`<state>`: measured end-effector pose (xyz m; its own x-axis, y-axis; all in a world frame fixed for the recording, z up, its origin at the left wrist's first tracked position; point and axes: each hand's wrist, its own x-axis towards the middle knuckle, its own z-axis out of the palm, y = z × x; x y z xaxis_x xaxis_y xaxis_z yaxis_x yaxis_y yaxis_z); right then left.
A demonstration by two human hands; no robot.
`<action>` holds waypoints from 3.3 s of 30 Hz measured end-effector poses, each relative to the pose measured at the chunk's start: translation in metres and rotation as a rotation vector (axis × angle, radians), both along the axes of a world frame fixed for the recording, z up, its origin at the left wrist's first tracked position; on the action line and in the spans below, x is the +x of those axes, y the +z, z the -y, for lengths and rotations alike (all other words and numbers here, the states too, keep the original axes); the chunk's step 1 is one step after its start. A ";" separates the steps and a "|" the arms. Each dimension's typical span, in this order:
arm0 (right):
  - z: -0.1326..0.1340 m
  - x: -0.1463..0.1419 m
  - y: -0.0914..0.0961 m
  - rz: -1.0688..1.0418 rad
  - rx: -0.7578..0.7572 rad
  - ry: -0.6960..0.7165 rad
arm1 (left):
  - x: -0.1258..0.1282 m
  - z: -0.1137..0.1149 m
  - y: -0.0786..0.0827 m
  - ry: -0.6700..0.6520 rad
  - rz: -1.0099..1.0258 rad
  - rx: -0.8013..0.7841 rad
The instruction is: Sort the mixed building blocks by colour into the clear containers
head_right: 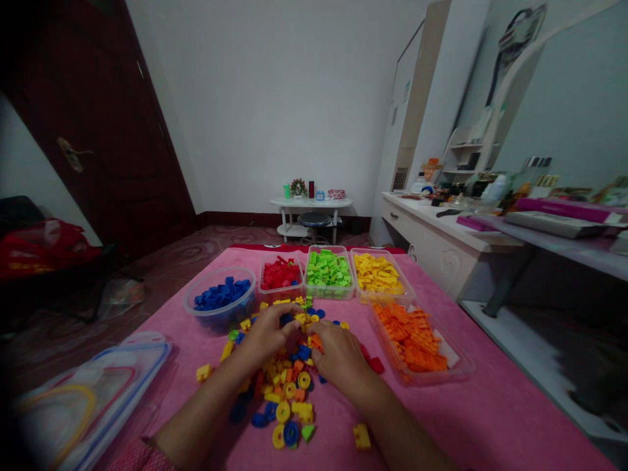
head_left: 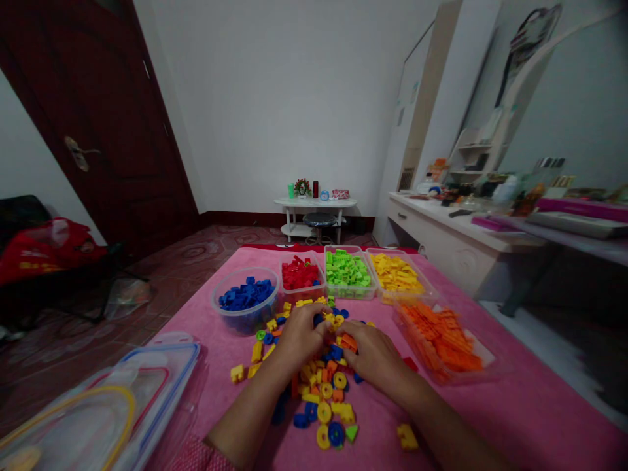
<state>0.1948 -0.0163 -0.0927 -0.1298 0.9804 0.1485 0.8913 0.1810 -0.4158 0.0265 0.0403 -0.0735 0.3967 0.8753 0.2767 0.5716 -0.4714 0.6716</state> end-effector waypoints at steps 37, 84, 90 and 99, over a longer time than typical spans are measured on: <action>0.005 -0.001 0.017 0.157 0.011 -0.046 | 0.005 0.002 -0.004 -0.007 -0.010 0.020; 0.003 0.003 0.022 -0.065 0.125 -0.054 | 0.006 0.000 -0.008 -0.045 0.091 0.025; -0.006 -0.004 0.012 -0.629 0.050 -0.112 | 0.008 0.000 -0.009 -0.172 0.272 -0.130; 0.000 -0.011 0.026 -1.221 -0.166 -0.200 | 0.014 -0.003 -0.015 -0.124 0.499 -0.301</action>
<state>0.1843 -0.0161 -0.0667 0.1589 0.9855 -0.0599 -0.0870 -0.0464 -0.9951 0.0409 0.0432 -0.0884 0.3865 0.8997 0.2029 0.1054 -0.2616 0.9594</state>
